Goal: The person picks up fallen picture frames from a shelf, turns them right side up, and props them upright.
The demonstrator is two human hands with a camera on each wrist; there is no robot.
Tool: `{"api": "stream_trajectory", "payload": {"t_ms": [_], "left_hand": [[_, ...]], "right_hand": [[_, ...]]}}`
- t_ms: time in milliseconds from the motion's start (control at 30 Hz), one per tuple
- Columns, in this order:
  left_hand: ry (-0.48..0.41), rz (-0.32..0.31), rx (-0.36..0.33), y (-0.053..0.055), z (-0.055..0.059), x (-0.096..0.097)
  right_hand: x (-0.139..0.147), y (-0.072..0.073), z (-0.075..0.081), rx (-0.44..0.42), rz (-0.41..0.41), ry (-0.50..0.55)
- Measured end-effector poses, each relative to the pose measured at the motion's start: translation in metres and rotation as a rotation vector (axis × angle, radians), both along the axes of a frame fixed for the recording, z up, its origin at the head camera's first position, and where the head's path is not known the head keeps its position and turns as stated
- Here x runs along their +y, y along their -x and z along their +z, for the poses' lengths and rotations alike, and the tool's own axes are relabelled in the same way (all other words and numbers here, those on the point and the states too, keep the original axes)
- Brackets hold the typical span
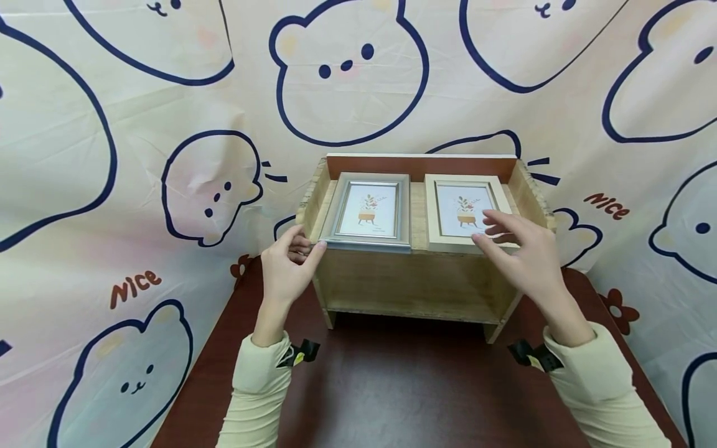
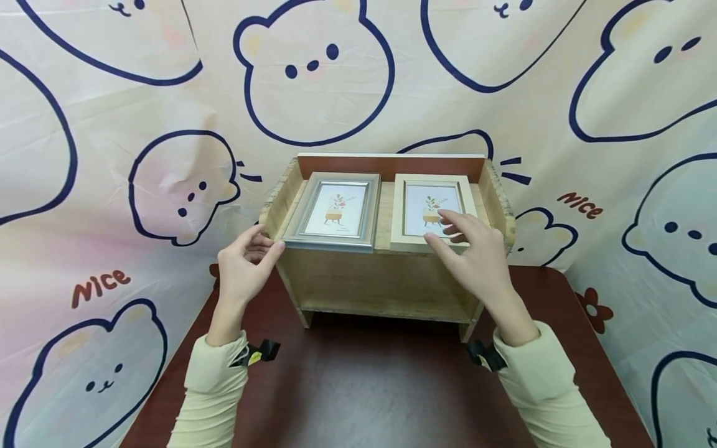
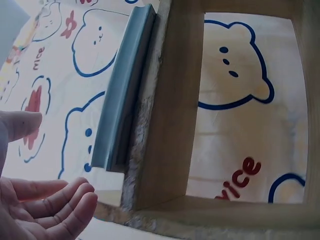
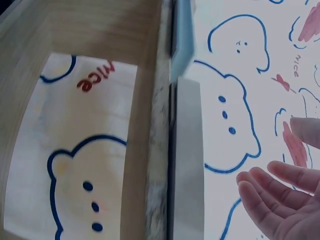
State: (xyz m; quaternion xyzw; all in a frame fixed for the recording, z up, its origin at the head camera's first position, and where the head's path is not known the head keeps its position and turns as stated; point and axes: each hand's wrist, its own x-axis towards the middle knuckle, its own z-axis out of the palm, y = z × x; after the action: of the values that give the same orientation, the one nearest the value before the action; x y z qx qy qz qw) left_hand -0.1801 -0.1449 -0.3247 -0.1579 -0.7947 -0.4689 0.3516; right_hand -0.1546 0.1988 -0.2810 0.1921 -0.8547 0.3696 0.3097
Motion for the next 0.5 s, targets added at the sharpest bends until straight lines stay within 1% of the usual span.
{"api": "stream_trajectory", "payload": {"t_ms": [100, 200, 300, 400, 433, 500], "left_hand": [[-0.012, 0.005, -0.032, 0.004, -0.001, 0.003], [-0.026, 0.004, -0.026, 0.006, -0.001, 0.006], [-0.036, 0.014, -0.015, 0.009, -0.002, 0.009], [-0.027, 0.041, -0.011, 0.010, -0.003, 0.013], [-0.020, 0.053, -0.012, 0.011, -0.003, 0.014], [-0.002, 0.077, -0.011, 0.013, -0.003, 0.016]], "right_hand": [[-0.007, 0.009, 0.009, -0.047, 0.024, -0.002], [-0.014, 0.017, 0.016, -0.106, 0.038, -0.013], [-0.021, 0.025, 0.023, -0.217, 0.035, -0.015], [-0.028, 0.034, 0.030, -0.316, 0.030, -0.012], [-0.030, 0.038, 0.032, -0.344, 0.027, -0.007], [-0.034, 0.045, 0.036, -0.399, 0.050, 0.028]]}}
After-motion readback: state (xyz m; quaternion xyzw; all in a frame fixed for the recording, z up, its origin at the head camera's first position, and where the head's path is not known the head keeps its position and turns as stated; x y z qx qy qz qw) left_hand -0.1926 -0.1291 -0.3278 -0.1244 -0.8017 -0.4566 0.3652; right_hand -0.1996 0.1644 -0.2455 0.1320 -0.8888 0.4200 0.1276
